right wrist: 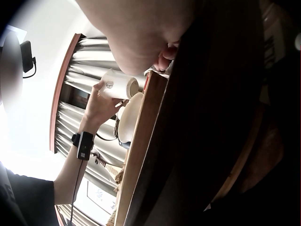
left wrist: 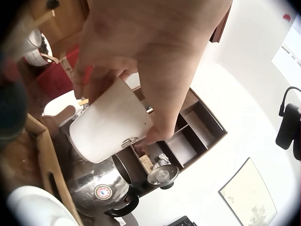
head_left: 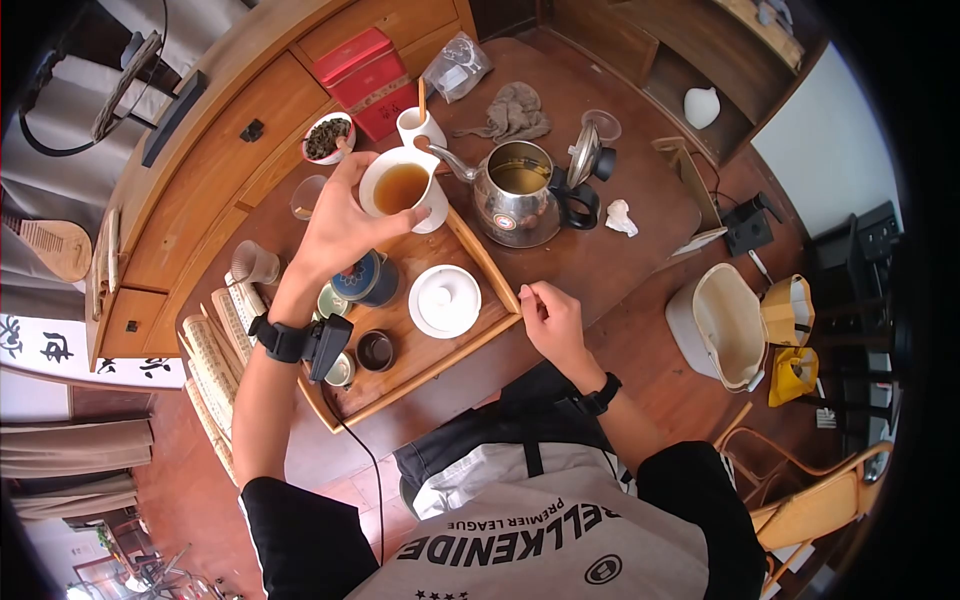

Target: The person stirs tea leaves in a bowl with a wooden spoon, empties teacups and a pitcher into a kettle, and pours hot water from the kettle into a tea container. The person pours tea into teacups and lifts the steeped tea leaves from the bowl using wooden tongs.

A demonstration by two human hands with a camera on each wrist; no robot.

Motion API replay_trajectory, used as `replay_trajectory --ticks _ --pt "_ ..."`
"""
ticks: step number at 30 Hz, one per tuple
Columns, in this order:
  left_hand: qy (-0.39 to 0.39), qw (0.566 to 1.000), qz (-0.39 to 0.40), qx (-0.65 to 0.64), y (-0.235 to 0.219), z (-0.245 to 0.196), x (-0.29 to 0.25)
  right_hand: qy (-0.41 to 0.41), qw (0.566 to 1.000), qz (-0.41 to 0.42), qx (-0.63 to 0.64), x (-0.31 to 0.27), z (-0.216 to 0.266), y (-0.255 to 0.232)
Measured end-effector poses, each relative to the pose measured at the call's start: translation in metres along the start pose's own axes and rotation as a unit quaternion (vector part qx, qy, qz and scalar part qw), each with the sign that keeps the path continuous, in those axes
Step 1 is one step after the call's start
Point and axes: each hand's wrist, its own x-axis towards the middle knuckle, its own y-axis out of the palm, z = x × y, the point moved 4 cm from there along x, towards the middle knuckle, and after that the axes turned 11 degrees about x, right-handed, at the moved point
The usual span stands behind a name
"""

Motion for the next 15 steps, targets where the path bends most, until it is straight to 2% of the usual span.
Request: replay_trajectory --ticks 5,15 --pt "0.004 0.996 0.005 -0.085 0.009 -0.009 0.002 -0.002 1.0 0.002 -0.005 0.0 0.0 -0.001" --pt "0.025 0.993 -0.015 -0.117 0.029 -0.017 0.014 0.005 1.0 0.003 -0.002 0.0 0.001 -0.001"
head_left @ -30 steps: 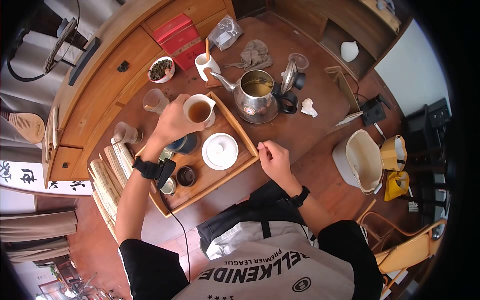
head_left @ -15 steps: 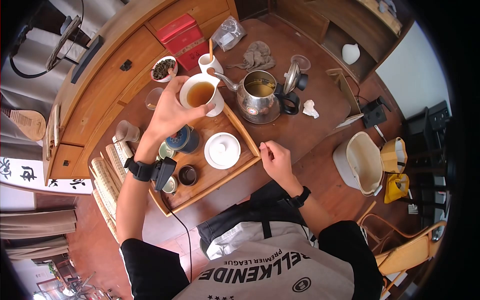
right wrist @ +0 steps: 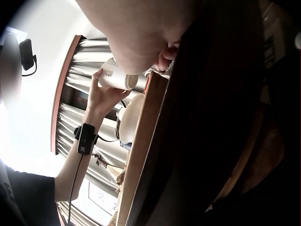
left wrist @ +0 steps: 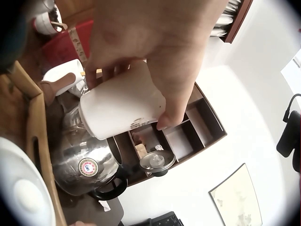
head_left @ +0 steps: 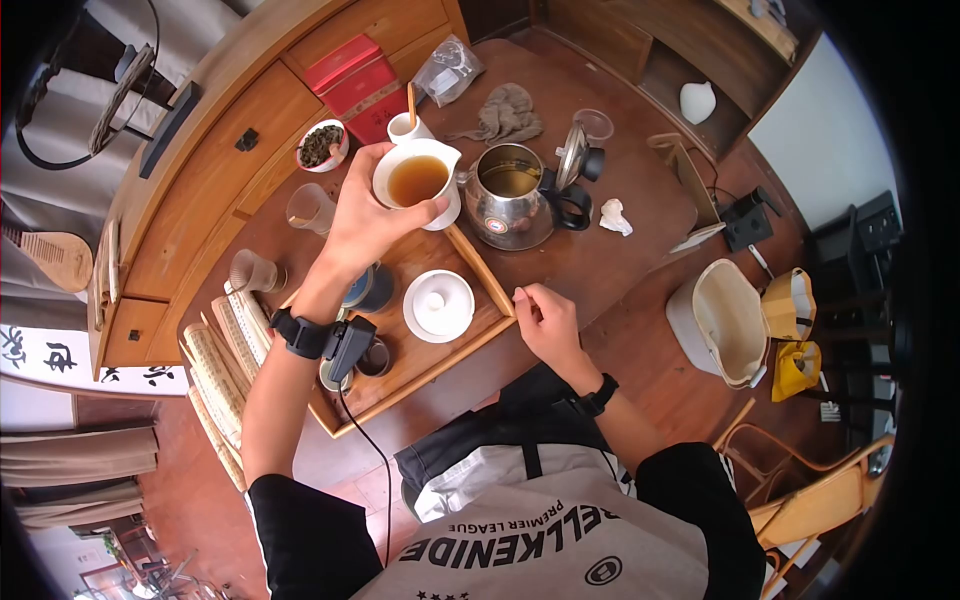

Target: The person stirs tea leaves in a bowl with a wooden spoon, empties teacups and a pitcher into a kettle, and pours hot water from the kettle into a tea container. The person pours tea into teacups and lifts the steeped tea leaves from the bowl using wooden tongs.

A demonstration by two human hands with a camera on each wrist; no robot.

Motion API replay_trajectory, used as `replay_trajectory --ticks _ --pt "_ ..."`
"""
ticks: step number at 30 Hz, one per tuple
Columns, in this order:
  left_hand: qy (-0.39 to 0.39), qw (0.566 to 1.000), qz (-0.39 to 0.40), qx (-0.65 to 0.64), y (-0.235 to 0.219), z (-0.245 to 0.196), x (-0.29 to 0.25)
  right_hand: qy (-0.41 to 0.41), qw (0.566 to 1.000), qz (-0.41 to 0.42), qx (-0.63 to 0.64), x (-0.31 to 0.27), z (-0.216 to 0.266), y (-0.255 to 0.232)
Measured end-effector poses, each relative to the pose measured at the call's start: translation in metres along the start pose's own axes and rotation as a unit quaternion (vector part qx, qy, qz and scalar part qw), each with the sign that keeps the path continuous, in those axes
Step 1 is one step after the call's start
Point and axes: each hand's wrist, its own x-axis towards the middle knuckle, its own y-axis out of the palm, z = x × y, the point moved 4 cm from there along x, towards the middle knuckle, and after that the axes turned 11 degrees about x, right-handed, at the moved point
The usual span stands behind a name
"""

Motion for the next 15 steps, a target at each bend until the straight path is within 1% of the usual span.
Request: replay_trajectory --ticks 6,11,15 --pt "-0.012 1.0 0.001 -0.015 0.008 -0.001 0.002 -0.002 1.0 -0.002 -0.002 0.0 -0.002 0.0" --pt "-0.001 0.999 0.012 -0.048 0.016 0.0 0.008 -0.005 1.0 0.0 -0.005 0.0 0.0 0.0" --pt "0.005 0.999 0.014 -0.044 0.021 0.003 0.013 -0.001 1.0 0.001 -0.006 0.0 -0.002 0.0"
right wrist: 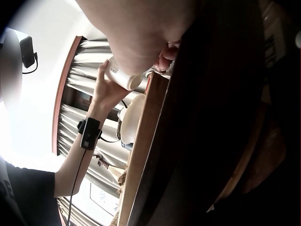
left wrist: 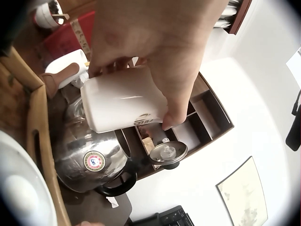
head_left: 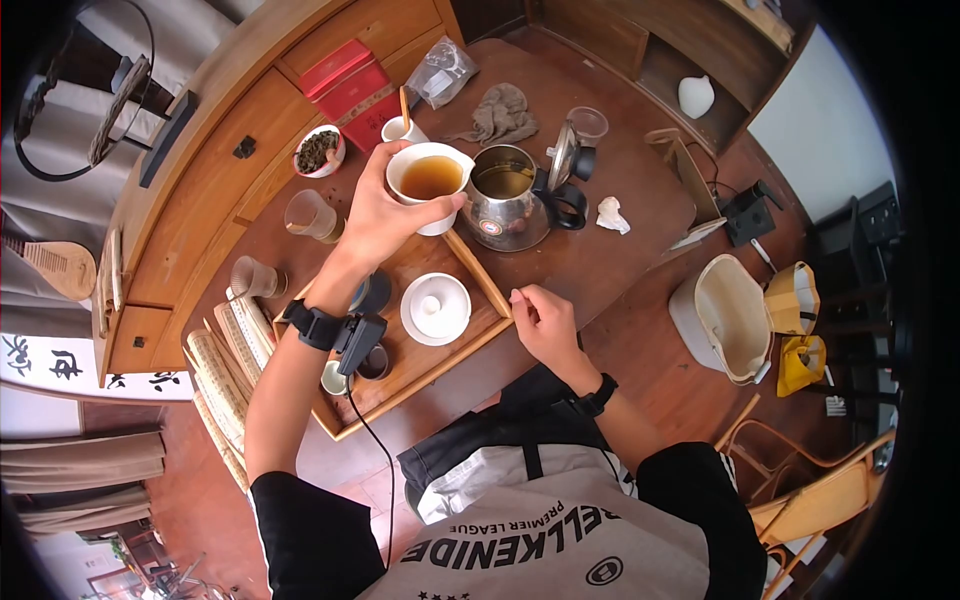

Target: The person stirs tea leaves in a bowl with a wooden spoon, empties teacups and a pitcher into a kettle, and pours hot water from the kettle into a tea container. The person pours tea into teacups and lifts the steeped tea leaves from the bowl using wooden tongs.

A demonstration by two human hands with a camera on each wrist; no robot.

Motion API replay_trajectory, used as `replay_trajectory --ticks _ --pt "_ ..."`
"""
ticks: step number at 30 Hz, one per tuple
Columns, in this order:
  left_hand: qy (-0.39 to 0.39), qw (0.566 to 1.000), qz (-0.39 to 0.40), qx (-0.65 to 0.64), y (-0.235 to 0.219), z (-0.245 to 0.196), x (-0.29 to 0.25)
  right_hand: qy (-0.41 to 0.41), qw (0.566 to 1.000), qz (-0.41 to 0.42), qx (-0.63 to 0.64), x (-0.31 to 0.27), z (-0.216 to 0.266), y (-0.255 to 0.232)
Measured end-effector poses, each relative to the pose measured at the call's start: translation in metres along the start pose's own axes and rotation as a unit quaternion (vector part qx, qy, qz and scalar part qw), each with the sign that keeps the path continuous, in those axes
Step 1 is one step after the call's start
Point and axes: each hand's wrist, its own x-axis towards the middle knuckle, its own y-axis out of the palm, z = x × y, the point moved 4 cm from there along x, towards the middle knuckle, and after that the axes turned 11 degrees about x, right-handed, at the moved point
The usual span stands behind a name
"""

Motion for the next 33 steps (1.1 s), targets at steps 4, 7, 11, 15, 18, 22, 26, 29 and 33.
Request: replay_trajectory --ticks 4,7,11,15,18,22,26,29,33 --pt "-0.009 1.0 0.01 0.026 0.003 0.005 0.005 0.0 1.0 -0.001 0.0 0.0 0.001 -0.001" --pt "-0.01 0.999 0.013 0.037 0.006 0.009 0.008 -0.001 1.0 -0.002 0.003 0.0 0.001 -0.001" --pt "-0.005 0.997 0.007 0.079 0.007 0.01 0.011 -0.004 1.0 -0.004 0.005 0.0 0.001 -0.001" --pt "-0.005 0.995 0.014 0.095 0.008 0.006 0.013 -0.009 1.0 -0.005 0.002 0.0 0.001 -0.001" --pt "0.001 0.993 0.007 0.119 0.008 0.007 0.015 -0.011 1.0 -0.003 0.0 0.0 0.001 -0.001" --pt "0.013 0.99 0.005 0.137 0.007 0.007 0.018 -0.012 1.0 -0.001 0.0 0.0 0.001 -0.001" --pt "0.023 0.985 0.004 0.173 0.006 0.005 0.021 -0.008 1.0 0.0 0.003 0.0 0.001 -0.001" --pt "0.031 0.977 0.002 0.213 0.005 0.001 0.023 -0.009 1.0 0.001 0.002 0.0 0.002 -0.002" --pt "0.035 0.969 0.008 0.246 0.005 -0.007 0.027 -0.006 1.0 0.002 0.001 0.0 0.002 -0.002"
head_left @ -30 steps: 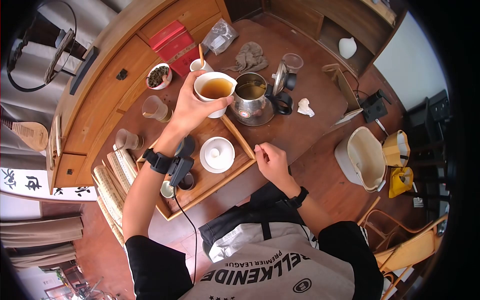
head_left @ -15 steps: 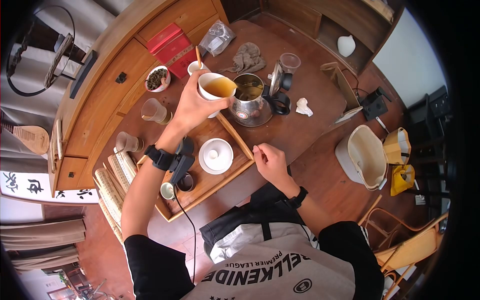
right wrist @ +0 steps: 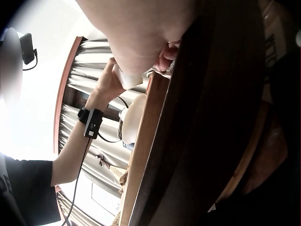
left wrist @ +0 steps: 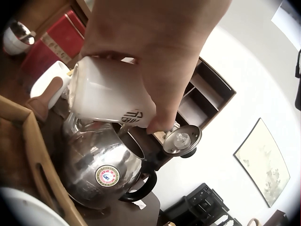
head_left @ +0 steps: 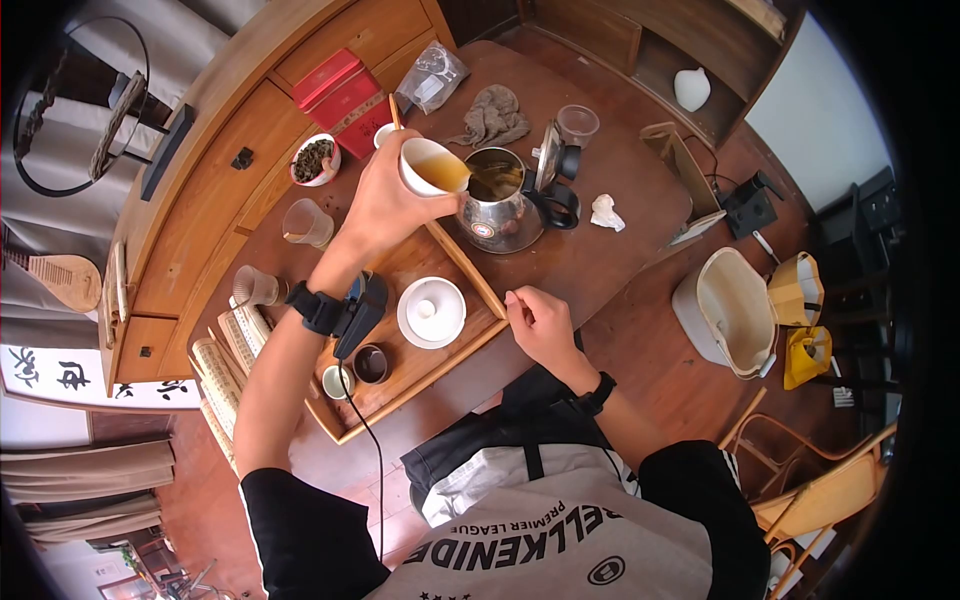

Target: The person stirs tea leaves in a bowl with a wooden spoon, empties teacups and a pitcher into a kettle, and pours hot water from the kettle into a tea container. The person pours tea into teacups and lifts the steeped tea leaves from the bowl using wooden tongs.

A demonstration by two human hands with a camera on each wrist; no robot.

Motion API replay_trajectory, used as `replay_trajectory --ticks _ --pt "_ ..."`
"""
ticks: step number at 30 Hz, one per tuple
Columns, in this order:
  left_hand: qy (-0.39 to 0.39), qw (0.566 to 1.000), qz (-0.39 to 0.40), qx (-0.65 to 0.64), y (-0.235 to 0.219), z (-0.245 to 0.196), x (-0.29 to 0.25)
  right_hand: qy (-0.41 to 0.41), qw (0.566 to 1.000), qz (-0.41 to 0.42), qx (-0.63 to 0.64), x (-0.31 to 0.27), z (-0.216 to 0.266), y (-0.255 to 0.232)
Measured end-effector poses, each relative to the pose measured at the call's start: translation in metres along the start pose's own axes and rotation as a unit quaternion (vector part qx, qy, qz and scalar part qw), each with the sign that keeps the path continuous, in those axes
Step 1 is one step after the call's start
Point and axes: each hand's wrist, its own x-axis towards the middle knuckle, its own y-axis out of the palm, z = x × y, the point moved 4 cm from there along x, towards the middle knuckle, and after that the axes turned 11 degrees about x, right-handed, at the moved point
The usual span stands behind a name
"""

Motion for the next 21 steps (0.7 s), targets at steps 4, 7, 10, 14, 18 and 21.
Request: replay_trajectory --ticks 4,7,10,14,18,21 --pt "0.046 0.996 -0.008 0.078 -0.004 -0.008 0.003 0.001 1.0 -0.002 0.002 0.0 0.001 0.0" --pt "0.075 0.99 -0.012 0.121 -0.007 -0.017 0.005 -0.001 1.0 -0.002 0.001 0.0 0.001 0.0" --pt "0.101 0.981 -0.015 0.167 -0.007 -0.019 0.009 -0.002 1.0 0.001 -0.001 0.0 0.001 0.0" --pt "0.102 0.971 -0.019 0.214 -0.008 -0.026 0.01 -0.001 1.0 0.003 0.0 0.0 0.001 0.0" --pt "0.103 0.97 -0.016 0.22 -0.008 -0.029 0.012 -0.002 1.0 0.003 -0.001 0.0 0.001 0.0" --pt "0.107 0.965 -0.013 0.24 -0.007 -0.03 0.013 -0.004 1.0 0.002 0.0 0.0 0.001 0.0"
